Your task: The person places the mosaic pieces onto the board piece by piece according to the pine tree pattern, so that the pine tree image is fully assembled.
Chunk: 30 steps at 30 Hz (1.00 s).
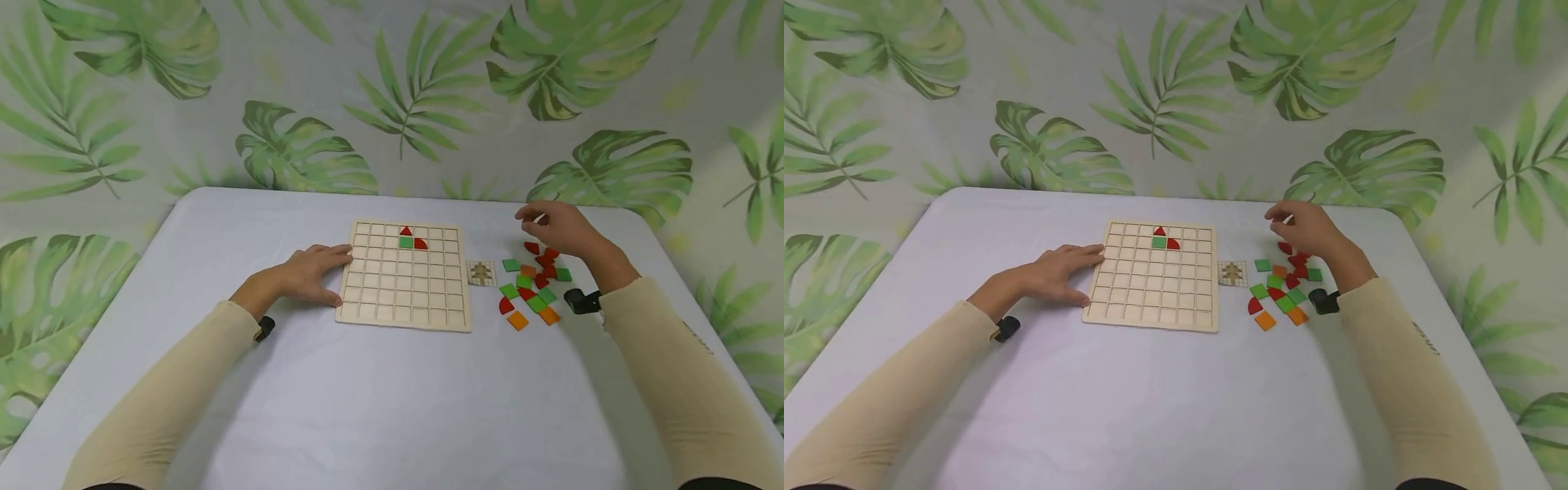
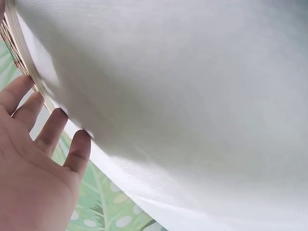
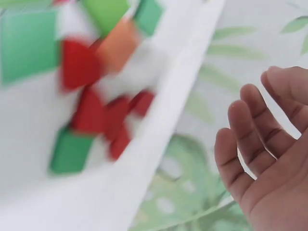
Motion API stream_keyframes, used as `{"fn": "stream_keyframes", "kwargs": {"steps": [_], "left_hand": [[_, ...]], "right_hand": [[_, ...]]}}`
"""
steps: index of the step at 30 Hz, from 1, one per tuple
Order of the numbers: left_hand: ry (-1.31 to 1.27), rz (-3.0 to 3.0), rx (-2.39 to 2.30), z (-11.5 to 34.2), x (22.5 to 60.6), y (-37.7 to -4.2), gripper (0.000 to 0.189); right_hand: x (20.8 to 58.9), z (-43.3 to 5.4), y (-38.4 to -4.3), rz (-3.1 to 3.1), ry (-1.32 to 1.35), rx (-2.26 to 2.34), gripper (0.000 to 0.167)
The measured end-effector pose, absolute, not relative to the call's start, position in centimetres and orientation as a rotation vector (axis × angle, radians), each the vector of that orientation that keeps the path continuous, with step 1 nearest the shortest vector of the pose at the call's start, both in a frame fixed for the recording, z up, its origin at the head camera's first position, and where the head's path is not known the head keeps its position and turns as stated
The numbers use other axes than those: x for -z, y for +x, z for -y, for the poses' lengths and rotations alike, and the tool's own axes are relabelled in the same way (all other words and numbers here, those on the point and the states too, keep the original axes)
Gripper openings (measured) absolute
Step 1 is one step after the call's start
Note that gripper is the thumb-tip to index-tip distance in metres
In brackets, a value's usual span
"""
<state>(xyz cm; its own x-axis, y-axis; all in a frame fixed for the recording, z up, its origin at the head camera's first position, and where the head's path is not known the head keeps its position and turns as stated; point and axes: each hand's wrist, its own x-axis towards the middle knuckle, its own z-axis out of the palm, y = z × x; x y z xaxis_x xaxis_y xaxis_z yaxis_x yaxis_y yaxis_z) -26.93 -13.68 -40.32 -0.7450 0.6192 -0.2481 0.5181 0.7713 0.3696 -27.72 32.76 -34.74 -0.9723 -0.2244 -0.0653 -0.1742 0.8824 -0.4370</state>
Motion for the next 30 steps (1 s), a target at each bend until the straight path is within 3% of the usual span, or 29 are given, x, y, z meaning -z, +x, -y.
{"fn": "stream_keyframes", "kwargs": {"steps": [9, 30], "left_hand": [[0.843, -2.603, -0.383, 13.5, 40.0, -26.9, 0.087], [0.819, -2.598, -0.436, 13.9, 40.3, -26.7, 0.087]], "right_hand": [[37.2, -36.2, -27.7, -2.918, -0.199, 0.579, 0.035], [40.3, -35.8, -29.0, -2.904, -0.164, 0.516, 0.034]]}}
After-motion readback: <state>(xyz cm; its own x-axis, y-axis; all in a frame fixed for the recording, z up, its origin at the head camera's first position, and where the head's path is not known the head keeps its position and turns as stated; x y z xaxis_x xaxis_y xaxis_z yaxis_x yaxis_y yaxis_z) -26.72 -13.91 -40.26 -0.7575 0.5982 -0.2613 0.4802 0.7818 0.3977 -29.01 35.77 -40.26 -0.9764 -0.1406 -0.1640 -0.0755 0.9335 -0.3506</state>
